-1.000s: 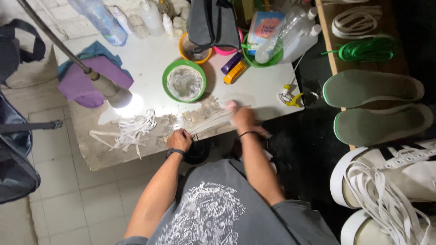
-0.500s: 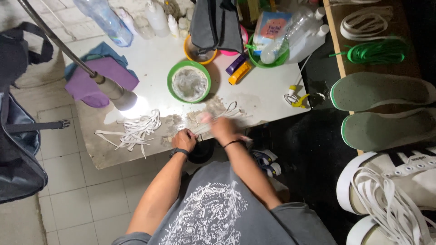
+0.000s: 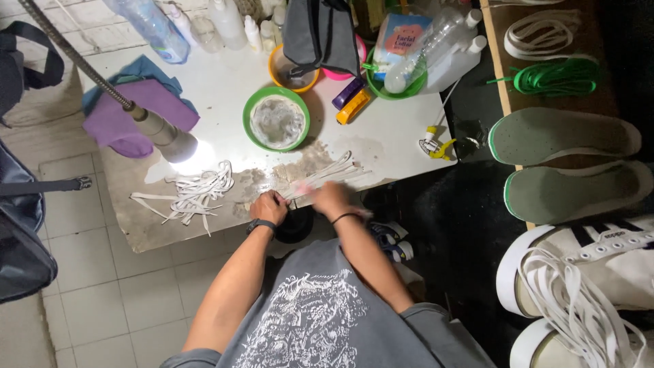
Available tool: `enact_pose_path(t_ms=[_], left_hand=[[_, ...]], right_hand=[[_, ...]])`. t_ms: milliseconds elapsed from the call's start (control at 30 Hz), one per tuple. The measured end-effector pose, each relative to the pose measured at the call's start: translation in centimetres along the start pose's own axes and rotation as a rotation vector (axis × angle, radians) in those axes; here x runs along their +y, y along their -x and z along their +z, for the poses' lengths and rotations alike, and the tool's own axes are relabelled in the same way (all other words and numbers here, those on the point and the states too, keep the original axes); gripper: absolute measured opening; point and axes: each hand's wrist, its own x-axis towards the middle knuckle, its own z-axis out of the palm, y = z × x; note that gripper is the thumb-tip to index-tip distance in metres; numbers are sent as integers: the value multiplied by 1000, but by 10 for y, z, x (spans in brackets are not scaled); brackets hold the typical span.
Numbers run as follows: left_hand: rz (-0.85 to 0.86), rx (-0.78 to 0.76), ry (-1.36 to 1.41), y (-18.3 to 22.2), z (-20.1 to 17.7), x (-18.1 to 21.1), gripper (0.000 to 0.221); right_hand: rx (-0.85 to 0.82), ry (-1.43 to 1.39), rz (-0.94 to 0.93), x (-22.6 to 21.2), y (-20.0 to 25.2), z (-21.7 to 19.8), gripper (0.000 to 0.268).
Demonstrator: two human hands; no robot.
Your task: Brushing a bundle of white shoelaces with a cleaning brush and solution on a workbench to remove dirt.
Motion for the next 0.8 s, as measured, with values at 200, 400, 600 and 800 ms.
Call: enact_pose_path(t_ms=[200, 400, 600, 800], left_hand=[[4, 17, 27, -2, 5, -5, 17], [9, -5, 35, 9, -9, 7, 17], [8, 7, 28, -2, 5, -4, 18], [12, 10, 32, 6, -4, 2, 16]], right_hand=[[284, -46, 253, 81, -40, -43, 66], [18, -159, 78, 35, -30, 53, 52], [325, -162, 271, 74, -9, -54, 67], [50, -136, 116, 25, 4, 22, 58]])
